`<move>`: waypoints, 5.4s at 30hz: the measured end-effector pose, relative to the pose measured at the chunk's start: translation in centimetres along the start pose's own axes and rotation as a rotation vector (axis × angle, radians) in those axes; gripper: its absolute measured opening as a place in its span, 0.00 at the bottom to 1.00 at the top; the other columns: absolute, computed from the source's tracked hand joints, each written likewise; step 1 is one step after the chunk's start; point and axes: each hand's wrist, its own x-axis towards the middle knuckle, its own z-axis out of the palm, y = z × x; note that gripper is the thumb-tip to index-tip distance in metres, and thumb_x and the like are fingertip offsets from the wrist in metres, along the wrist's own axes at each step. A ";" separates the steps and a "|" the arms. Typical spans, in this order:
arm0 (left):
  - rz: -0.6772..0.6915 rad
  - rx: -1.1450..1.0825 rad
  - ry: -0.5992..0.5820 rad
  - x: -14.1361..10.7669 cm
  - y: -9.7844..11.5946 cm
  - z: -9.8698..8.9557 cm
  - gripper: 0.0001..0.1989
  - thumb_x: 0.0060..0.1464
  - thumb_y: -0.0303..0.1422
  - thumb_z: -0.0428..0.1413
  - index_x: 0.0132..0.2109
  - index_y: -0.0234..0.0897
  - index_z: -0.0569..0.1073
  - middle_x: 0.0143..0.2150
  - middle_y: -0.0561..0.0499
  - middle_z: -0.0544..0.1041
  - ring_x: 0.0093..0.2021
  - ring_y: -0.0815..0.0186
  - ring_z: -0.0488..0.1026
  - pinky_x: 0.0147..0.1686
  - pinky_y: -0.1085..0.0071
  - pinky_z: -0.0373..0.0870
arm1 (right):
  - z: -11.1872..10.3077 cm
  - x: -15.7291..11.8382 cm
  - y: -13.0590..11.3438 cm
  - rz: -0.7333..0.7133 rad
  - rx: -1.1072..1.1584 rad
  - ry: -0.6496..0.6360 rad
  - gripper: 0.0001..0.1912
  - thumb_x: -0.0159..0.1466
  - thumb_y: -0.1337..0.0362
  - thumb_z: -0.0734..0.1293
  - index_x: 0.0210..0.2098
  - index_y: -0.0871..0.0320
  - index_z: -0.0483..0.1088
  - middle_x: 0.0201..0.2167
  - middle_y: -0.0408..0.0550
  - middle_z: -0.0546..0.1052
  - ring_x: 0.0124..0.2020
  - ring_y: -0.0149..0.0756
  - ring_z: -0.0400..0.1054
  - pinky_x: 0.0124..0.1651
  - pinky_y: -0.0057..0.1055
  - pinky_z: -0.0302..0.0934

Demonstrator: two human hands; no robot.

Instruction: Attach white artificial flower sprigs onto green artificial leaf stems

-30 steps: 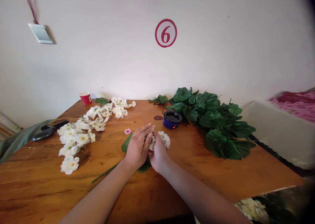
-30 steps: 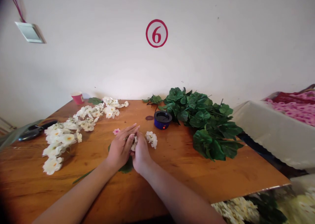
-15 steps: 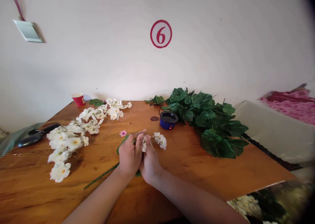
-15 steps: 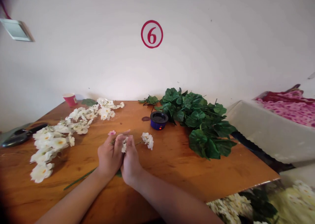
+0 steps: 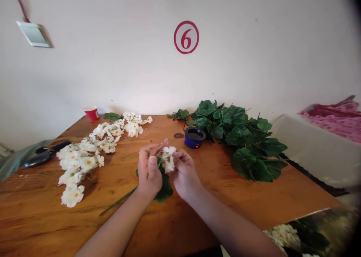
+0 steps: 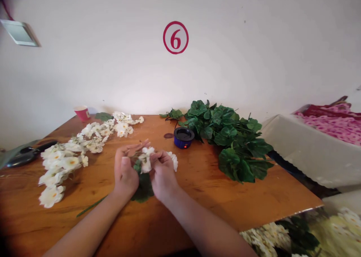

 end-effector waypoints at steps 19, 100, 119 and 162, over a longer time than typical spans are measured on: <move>0.307 1.091 -0.829 3.4 0.2 -2.9 0.12 0.59 0.33 0.52 0.50 0.38 0.72 0.49 0.44 0.73 0.50 0.53 0.69 0.47 0.57 0.65 | -6.8 15.5 -15.2 -0.282 -2.054 -0.182 0.10 0.60 0.71 0.66 0.24 0.58 0.64 0.28 0.47 0.75 0.30 0.32 0.67 0.31 0.26 0.51; 0.146 0.740 -0.808 2.9 -5.7 -4.0 0.07 0.56 0.31 0.56 0.34 0.42 0.79 0.59 0.50 0.70 0.58 0.57 0.66 0.59 0.56 0.62 | -13.0 5.1 -3.2 -0.011 -0.856 0.000 0.18 0.56 0.51 0.74 0.27 0.55 0.65 0.22 0.40 0.70 0.22 0.29 0.60 0.27 0.30 0.55; 0.217 0.812 -0.878 2.4 -4.8 -3.4 0.07 0.54 0.27 0.56 0.31 0.40 0.77 0.54 0.50 0.73 0.54 0.57 0.66 0.59 0.55 0.58 | -11.1 4.1 -4.7 -0.170 -1.562 -0.541 0.09 0.64 0.63 0.65 0.27 0.56 0.69 0.29 0.44 0.72 0.31 0.34 0.65 0.38 0.30 0.57; 0.090 0.664 -0.866 2.5 -5.7 -3.4 0.03 0.54 0.30 0.59 0.32 0.41 0.77 0.46 0.51 0.77 0.53 0.57 0.68 0.58 0.55 0.55 | -11.3 3.4 -3.1 -0.422 -1.783 -0.551 0.09 0.57 0.74 0.62 0.34 0.56 0.68 0.33 0.47 0.75 0.34 0.38 0.68 0.38 0.31 0.58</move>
